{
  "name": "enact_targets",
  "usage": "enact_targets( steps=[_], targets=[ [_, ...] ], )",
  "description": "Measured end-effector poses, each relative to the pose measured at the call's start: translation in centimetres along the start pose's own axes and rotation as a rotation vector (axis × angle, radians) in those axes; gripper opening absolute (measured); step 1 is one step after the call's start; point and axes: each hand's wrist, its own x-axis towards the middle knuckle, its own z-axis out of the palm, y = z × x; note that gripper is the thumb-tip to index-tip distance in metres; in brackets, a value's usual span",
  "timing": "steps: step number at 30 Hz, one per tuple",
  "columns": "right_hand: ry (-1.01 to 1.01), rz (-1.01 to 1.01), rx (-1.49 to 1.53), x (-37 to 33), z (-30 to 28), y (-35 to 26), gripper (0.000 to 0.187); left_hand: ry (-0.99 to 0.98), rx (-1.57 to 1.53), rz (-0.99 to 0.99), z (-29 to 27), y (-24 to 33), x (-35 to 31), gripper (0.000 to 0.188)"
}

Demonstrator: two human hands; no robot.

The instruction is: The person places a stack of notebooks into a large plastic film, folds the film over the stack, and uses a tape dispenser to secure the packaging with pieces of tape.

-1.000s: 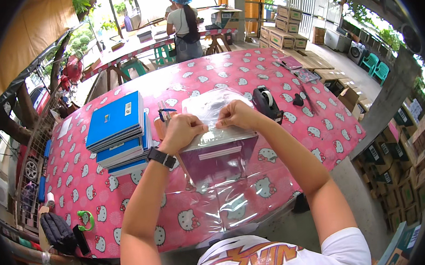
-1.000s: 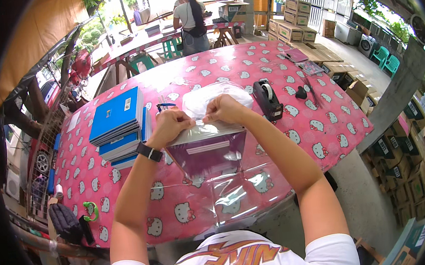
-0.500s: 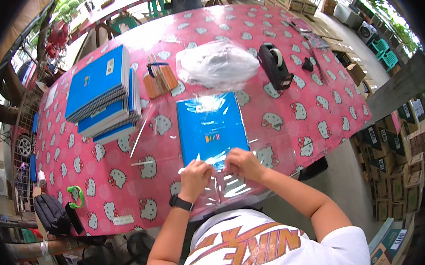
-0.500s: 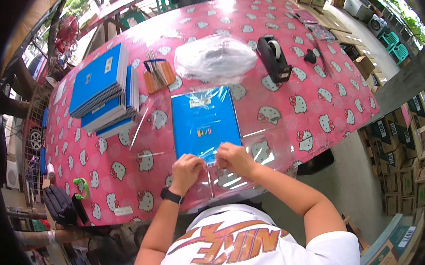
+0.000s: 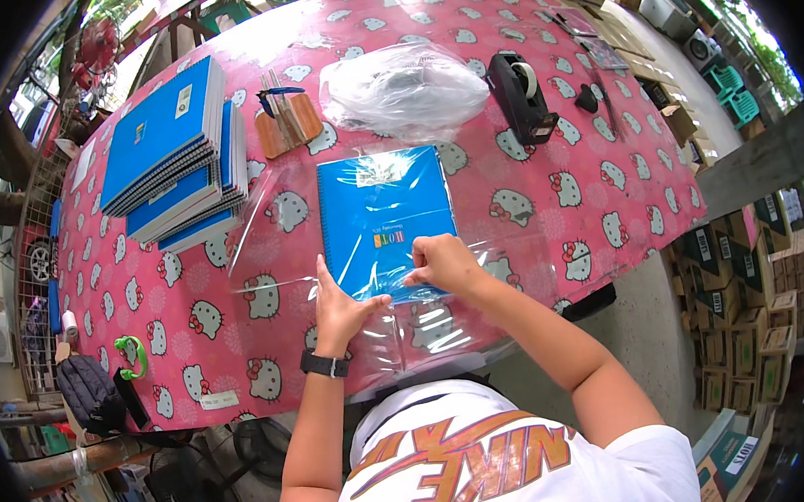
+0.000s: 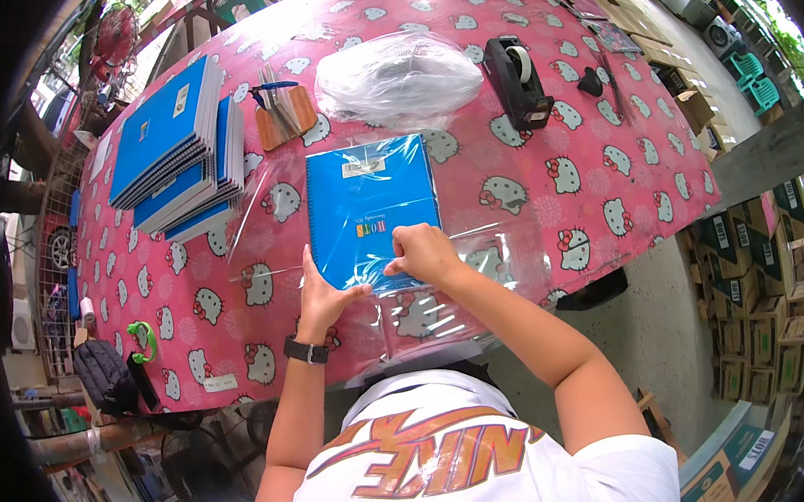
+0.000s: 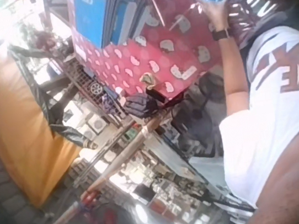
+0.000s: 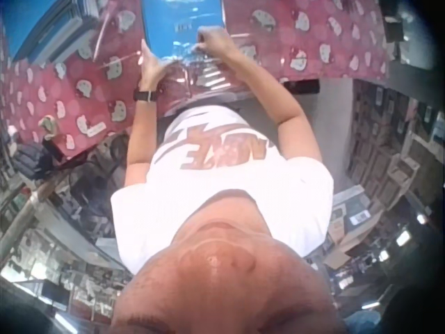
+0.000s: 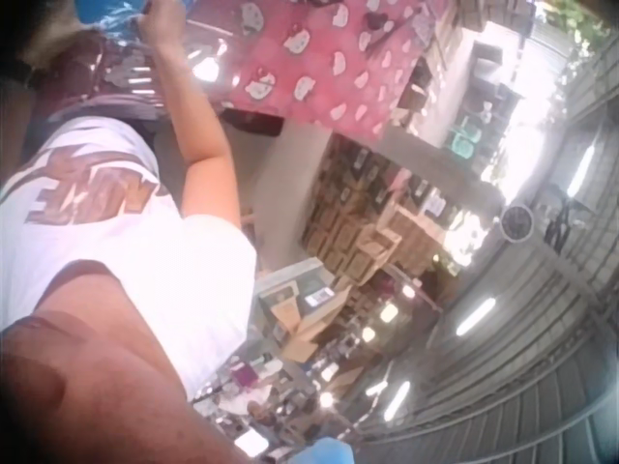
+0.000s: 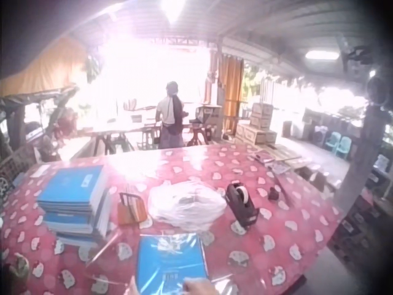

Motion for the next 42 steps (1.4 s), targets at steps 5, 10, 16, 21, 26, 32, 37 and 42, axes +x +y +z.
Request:
enact_targets(
  steps=[5, 10, 16, 21, 26, 32, 37, 42],
  targets=[
    [-0.170, 0.063, -0.051, 1.3, -1.0, 0.0, 0.032, 0.011, 0.060, -0.102, 0.2, 2.0, 0.1, 0.131],
    [0.259, -0.047, 0.275, 5.6, -5.7, 5.6, 0.020, 0.077, 0.049, -0.142, 0.0, 1.6, -0.3, 0.118],
    [0.997, 0.344, 0.049, 11.8, -21.7, 27.3, 0.032, 0.025, -0.028, -0.120, 0.6, 3.2, 0.1, 0.119],
    [0.552, 0.463, 0.383, 14.2, -21.5, 24.9, 0.038, 0.027, -0.022, -0.177, 0.0, 2.5, 0.0, 0.121],
    [0.926, 0.086, 0.343, 9.7, -18.9, 23.8, 0.025, 0.047, -0.023, -0.167, 0.1, 1.6, 0.1, 0.121],
    [0.351, 0.544, 1.379, 7.9, -17.6, 25.9, 0.020, 0.018, -0.047, -0.142, 0.3, 1.9, 0.2, 0.120],
    [-0.269, 0.272, 0.817, 8.6, -12.0, 10.5, 0.022, 0.076, 0.038, -0.123, -0.3, 1.2, -0.1, 0.121],
    [-1.027, -0.383, 0.057, 5.7, -5.4, -3.9, 0.027, 0.028, 0.030, -0.158, -0.5, 2.3, -0.1, 0.123]
  ],
)
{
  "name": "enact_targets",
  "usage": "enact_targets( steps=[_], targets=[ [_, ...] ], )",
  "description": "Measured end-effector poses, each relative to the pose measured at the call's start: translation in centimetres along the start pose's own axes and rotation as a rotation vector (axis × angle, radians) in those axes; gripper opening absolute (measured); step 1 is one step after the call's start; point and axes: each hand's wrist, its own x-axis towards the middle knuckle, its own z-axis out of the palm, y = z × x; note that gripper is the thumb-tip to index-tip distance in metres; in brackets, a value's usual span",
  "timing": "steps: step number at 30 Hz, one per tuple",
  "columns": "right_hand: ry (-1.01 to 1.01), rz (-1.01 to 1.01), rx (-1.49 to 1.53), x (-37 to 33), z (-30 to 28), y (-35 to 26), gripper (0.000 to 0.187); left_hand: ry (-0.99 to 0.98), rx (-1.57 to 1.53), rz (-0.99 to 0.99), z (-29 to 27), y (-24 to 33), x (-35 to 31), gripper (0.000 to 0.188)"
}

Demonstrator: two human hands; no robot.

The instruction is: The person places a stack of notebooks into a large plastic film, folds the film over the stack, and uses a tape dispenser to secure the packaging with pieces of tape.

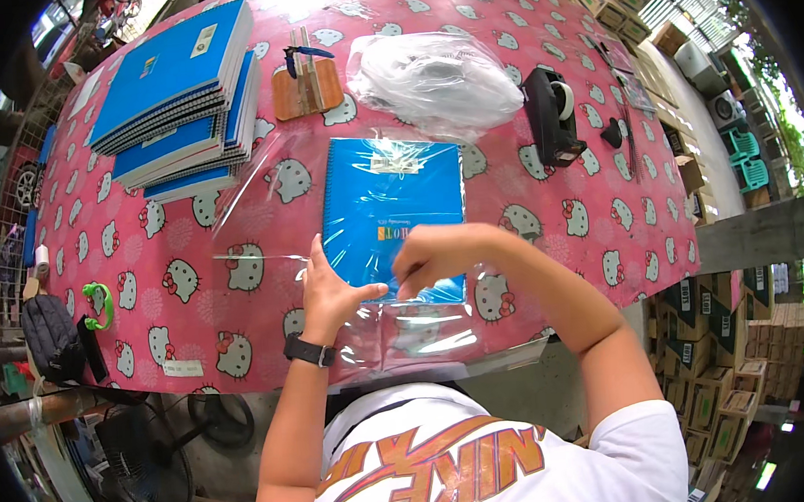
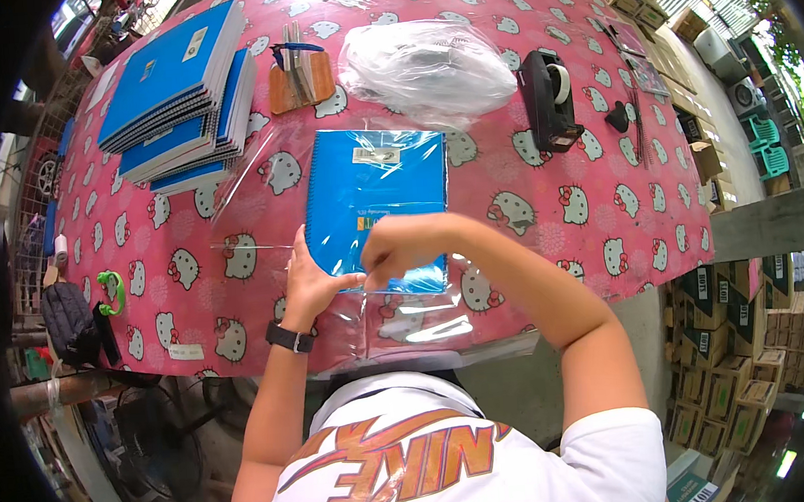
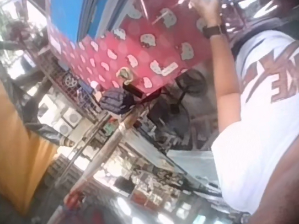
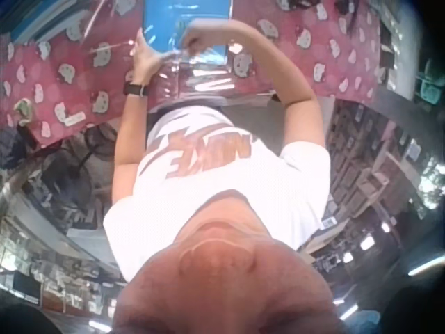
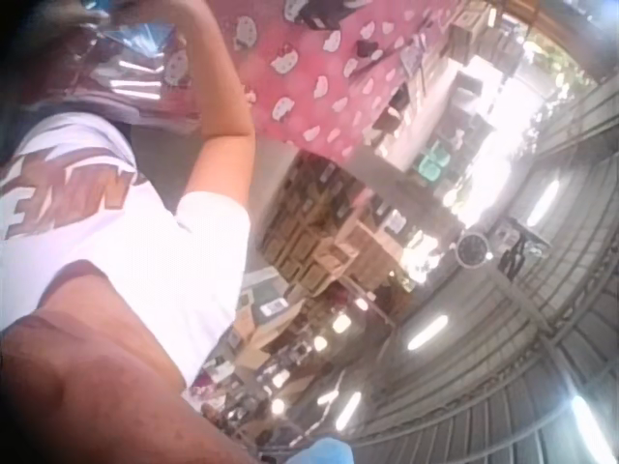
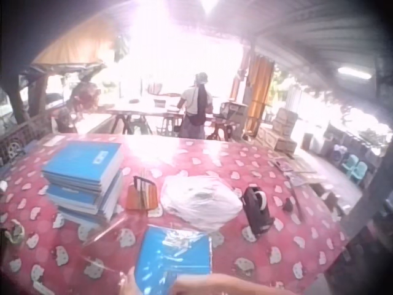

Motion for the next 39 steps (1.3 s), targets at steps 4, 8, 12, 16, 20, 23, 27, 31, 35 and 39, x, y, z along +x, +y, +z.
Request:
enact_targets(
  steps=[4, 8, 12, 16, 20, 23, 27, 31, 35, 39],
  targets=[
    [0.137, 0.353, -0.810, 2.9, 0.7, -0.7, 0.047, -0.003, -0.018, 0.033, 0.3, -0.4, 0.1, 0.125],
    [0.329, 0.539, -0.786, 1.3, -1.6, 1.2, 0.054, -0.008, 0.030, 0.015, 0.3, -1.0, 0.1, 0.127],
    [1.291, 0.295, -0.604, -2.1, 0.7, 7.7, 0.058, -0.041, -0.126, 0.118, 0.3, -4.5, 2.1, 0.119],
    [1.343, 0.304, 0.558, -0.4, 7.3, 11.8, 0.066, -0.299, -0.794, -0.204, -0.5, -3.3, 5.3, 0.083],
    [1.315, 0.089, 0.848, -4.2, 8.3, 5.7, 0.066, -0.446, -1.011, -0.162, -0.8, 0.0, 1.8, 0.064],
    [1.281, -0.077, 0.880, -8.0, 11.3, 4.7, 0.073, -0.545, -1.031, -0.049, -2.1, 4.4, -1.4, 0.057],
    [1.467, 0.142, 0.861, -13.3, 14.1, 0.8, 0.080, -0.371, -0.542, 0.539, -0.9, 11.9, -3.6, 0.063],
    [1.255, -0.993, 1.486, -22.0, 17.3, -0.2, 0.084, -0.335, 0.058, 1.254, 1.6, 19.9, -6.4, 0.071],
    [1.821, -0.579, 1.572, -25.2, 24.6, 3.4, 0.071, -0.491, 0.348, 1.849, 5.4, 24.4, -6.7, 0.055],
    [1.922, -0.808, 1.567, -24.8, 28.7, 6.4, 0.048, -0.499, 0.441, 2.202, 11.2, 26.0, -6.5, 0.042]
  ],
)
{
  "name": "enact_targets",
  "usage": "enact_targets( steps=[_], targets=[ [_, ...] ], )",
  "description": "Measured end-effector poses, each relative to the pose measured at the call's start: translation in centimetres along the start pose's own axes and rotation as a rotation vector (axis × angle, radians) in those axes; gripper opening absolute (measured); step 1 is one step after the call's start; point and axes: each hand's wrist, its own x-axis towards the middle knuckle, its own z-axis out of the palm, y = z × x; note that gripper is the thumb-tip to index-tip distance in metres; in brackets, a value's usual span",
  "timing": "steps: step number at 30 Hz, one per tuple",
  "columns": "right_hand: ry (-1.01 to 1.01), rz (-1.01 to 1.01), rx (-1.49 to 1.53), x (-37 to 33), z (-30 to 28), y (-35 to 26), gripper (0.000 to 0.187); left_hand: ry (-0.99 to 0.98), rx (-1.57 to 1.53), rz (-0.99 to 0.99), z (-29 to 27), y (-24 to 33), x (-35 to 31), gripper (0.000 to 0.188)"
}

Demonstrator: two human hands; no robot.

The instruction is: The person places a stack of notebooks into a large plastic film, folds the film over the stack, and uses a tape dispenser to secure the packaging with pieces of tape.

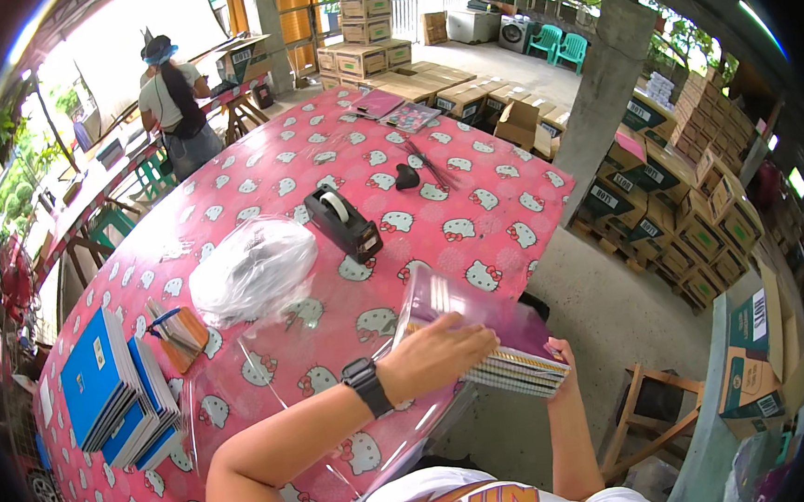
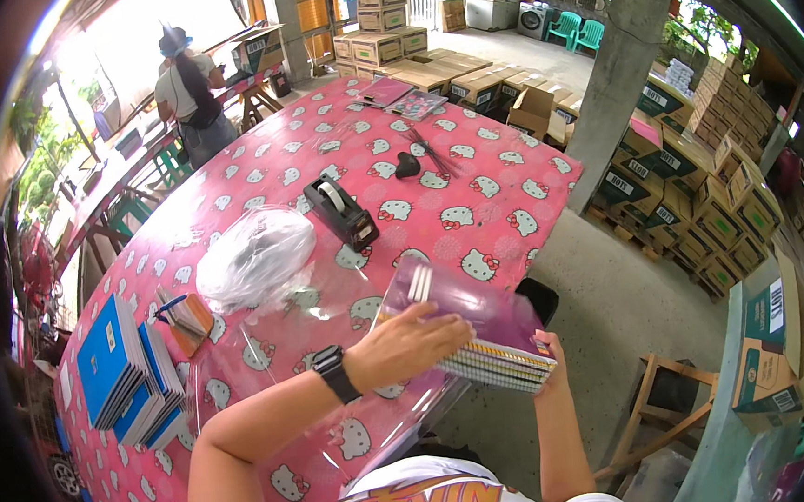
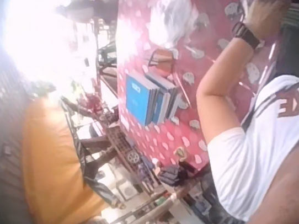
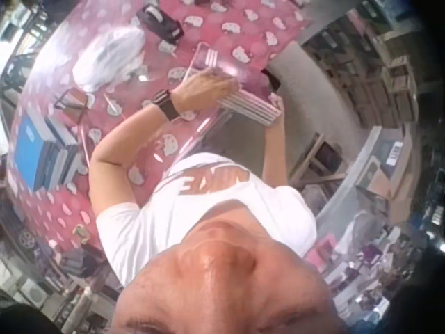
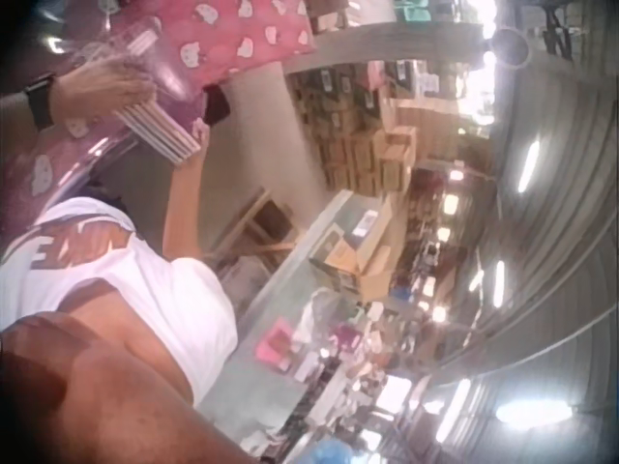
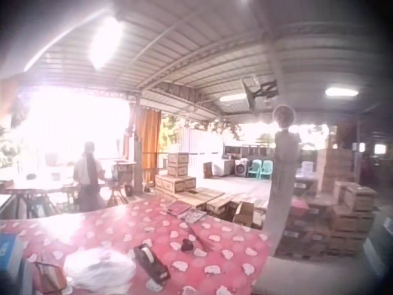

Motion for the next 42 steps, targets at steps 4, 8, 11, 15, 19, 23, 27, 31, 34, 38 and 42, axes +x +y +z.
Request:
enact_targets(
  steps=[4, 8, 11, 15, 19, 23, 27, 31, 34, 38, 42],
  targets=[
    [0.134, -0.291, -0.076, 6.7, -0.7, -1.0, 0.036, 0.042, 0.015, -0.356, 0.8, -0.4, -0.4, 0.060],
    [0.177, -0.416, -0.156, 17.8, -4.4, -3.2, 0.028, 0.137, -0.351, -0.650, 2.0, 2.7, -6.1, 0.061],
    [0.366, -0.133, -0.408, 21.8, -8.7, -6.8, 0.032, 0.341, -0.374, -0.971, 2.6, 5.3, -14.0, 0.056],
    [0.572, -0.666, -1.609, 22.9, -8.9, -8.3, 0.038, 0.239, -0.120, -1.443, 3.3, 11.1, -25.1, 0.053],
    [0.098, -0.747, -1.806, 16.4, 5.7, 4.9, 0.055, -0.009, 0.080, -1.885, 6.2, 20.5, -34.6, 0.067],
    [-0.512, -0.440, -2.180, 10.5, 9.1, 20.0, 0.063, -0.110, 0.186, -1.980, 7.4, 22.9, -34.3, 0.070],
    [-0.704, -0.471, -2.277, 12.4, 8.7, 24.0, 0.064, -0.065, 0.224, -2.030, 7.2, 21.8, -33.1, 0.071],
    [-0.656, -0.268, -2.423, 13.1, 14.3, 25.0, 0.060, 0.001, 0.218, -2.031, 7.3, 20.9, -33.2, 0.071],
    [-0.738, -0.348, -1.717, 14.1, 20.4, 30.6, 0.049, 0.147, 0.225, -1.999, 6.2, 20.8, -34.1, 0.068],
    [-0.700, 0.510, -0.811, 11.6, 35.6, 43.1, 0.046, 0.647, 0.129, -1.869, 3.6, 21.1, -36.8, 0.057],
    [-0.556, 0.641, -0.913, 12.7, 43.5, 48.5, 0.048, 1.224, -0.312, -1.795, 0.8, 18.2, -38.6, 0.048]
  ],
)
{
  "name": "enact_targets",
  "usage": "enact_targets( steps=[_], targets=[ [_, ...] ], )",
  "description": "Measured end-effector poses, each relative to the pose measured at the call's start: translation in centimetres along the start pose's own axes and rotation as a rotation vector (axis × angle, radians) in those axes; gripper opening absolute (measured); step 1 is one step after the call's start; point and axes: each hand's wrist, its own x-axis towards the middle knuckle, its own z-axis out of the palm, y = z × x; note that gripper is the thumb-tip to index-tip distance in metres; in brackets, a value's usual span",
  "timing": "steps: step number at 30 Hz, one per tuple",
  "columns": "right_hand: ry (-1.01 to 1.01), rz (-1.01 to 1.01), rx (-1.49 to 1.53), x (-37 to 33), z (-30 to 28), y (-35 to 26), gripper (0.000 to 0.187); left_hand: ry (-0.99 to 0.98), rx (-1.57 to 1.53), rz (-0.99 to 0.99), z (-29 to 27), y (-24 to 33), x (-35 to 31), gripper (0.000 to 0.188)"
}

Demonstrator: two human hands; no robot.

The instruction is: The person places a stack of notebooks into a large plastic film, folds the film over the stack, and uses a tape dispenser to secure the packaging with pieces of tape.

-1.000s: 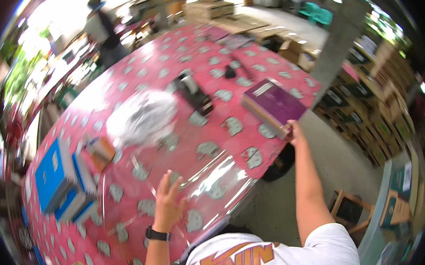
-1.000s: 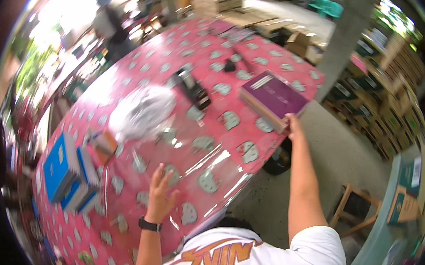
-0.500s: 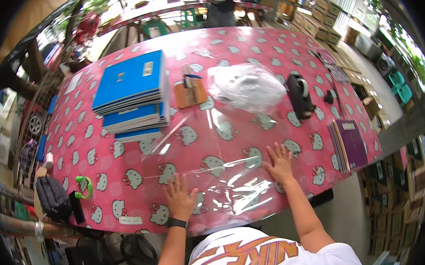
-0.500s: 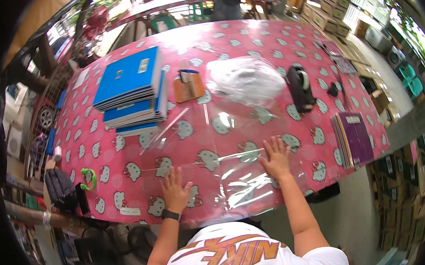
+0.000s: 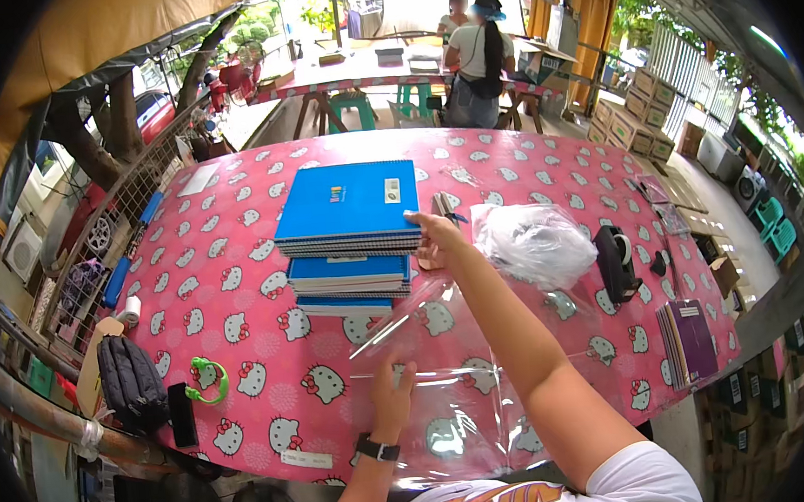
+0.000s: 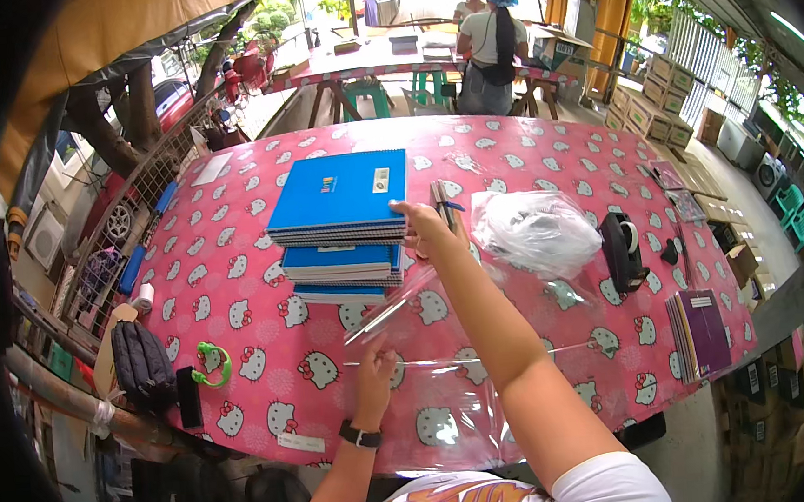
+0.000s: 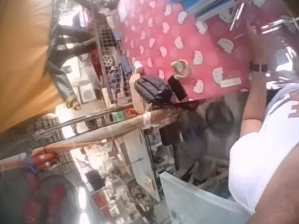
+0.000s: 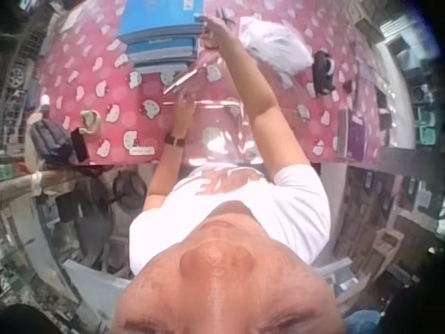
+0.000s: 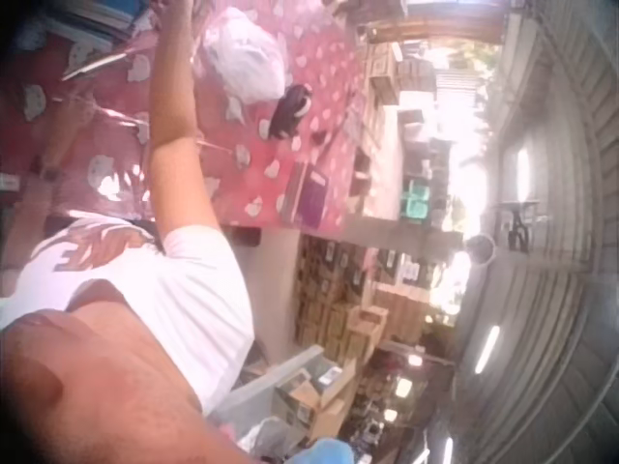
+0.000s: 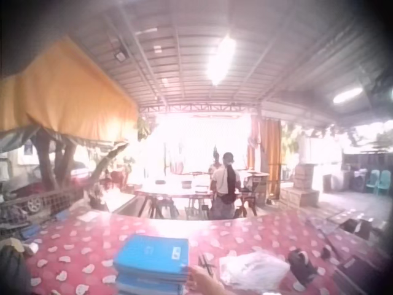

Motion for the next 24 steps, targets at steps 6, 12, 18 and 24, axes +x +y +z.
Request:
enact_targets(
  steps=[6, 12, 18, 24],
  targets=[
    [-0.048, -0.293, -0.025, -8.5, 4.2, 6.7, 0.072, 0.265, -0.968, -0.372, -5.5, 7.3, 7.7, 0.055],
    [-0.210, -0.199, 0.373, -14.5, -10.1, 17.8, 0.069, 0.025, -0.856, -0.342, -6.8, 8.9, 6.6, 0.056],
    [-0.424, -0.027, 0.074, -17.4, -11.1, 11.2, 0.072, -0.046, -0.795, -0.351, -5.5, 9.0, -2.2, 0.055],
    [-0.218, -0.149, 0.012, -25.6, -17.6, 11.7, 0.084, -0.235, -0.508, -0.218, -1.6, 6.3, -4.3, 0.069]
  ],
)
